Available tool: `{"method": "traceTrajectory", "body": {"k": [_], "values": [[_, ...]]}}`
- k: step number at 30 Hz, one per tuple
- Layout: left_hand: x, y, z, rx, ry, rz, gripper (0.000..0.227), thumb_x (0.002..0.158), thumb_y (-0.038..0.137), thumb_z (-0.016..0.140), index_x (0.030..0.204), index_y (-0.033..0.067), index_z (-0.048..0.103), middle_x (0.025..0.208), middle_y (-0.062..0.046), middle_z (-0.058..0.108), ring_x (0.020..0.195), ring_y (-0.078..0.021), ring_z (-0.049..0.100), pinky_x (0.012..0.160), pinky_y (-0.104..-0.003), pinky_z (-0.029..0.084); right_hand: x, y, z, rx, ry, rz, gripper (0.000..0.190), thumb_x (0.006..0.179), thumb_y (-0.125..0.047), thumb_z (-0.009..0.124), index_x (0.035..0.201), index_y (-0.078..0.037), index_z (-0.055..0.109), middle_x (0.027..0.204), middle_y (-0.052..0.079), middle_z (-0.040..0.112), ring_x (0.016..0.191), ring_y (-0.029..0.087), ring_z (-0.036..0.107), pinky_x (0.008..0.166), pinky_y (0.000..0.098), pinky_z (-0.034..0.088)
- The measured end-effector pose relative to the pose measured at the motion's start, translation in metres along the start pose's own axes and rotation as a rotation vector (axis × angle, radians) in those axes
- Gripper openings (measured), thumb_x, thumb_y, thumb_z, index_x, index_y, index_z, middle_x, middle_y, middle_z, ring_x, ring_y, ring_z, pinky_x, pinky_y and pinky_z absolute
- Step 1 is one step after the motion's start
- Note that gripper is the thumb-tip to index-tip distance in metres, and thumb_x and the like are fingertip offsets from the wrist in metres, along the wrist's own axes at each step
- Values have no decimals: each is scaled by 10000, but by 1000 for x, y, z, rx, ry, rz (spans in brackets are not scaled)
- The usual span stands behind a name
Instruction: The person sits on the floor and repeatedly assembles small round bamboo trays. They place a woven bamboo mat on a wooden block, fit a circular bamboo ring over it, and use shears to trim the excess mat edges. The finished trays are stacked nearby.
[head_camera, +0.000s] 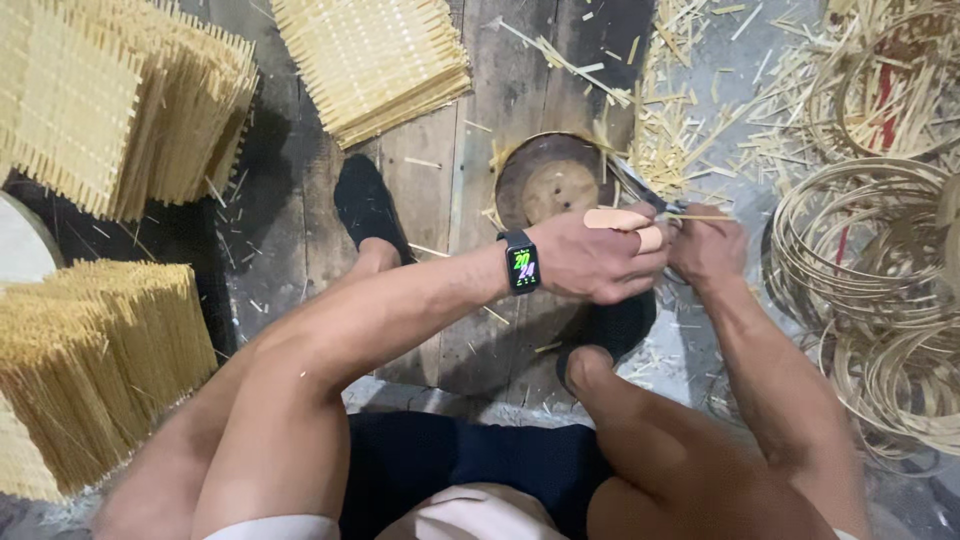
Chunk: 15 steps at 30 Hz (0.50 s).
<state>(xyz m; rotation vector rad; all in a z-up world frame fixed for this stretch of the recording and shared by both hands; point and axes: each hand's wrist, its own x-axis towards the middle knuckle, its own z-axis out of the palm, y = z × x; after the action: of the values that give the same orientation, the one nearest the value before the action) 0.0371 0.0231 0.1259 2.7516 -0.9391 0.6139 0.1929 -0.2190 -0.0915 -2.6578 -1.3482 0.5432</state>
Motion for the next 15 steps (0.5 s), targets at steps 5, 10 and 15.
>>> {"method": "traceTrajectory", "body": {"k": [5, 10, 15], "values": [[-19, 7, 19, -171, -111, -155, 153, 878, 196, 628, 969, 78, 662, 1072, -64, 639, 996, -251, 627, 1000, -436, 509, 11, -32, -36, -51, 60, 15, 670, 714, -511, 851, 1047, 35, 653, 1026, 255, 677, 920, 420, 679, 757, 495, 556], [-41, 11, 55, -387, -343, -1340, 523, 930, 349, 670, 1295, 0, 533, 1168, -209, 610, 1010, -392, 662, 865, -499, 539, 32, -41, -28, -45, 107, -38, 570, 751, -455, 836, 1056, -1, 675, 1022, 222, 680, 920, 414, 667, 749, 521, 550], [-51, 35, 101, -344, -97, -1778, 1181, 674, 585, 862, 1482, -67, 300, 1324, -299, 498, 1082, -469, 604, 905, -530, 514, 8, -4, -8, -22, 93, -50, 295, 883, -352, 756, 966, -75, 697, 995, 180, 678, 946, 368, 670, 829, 496, 558]]}}
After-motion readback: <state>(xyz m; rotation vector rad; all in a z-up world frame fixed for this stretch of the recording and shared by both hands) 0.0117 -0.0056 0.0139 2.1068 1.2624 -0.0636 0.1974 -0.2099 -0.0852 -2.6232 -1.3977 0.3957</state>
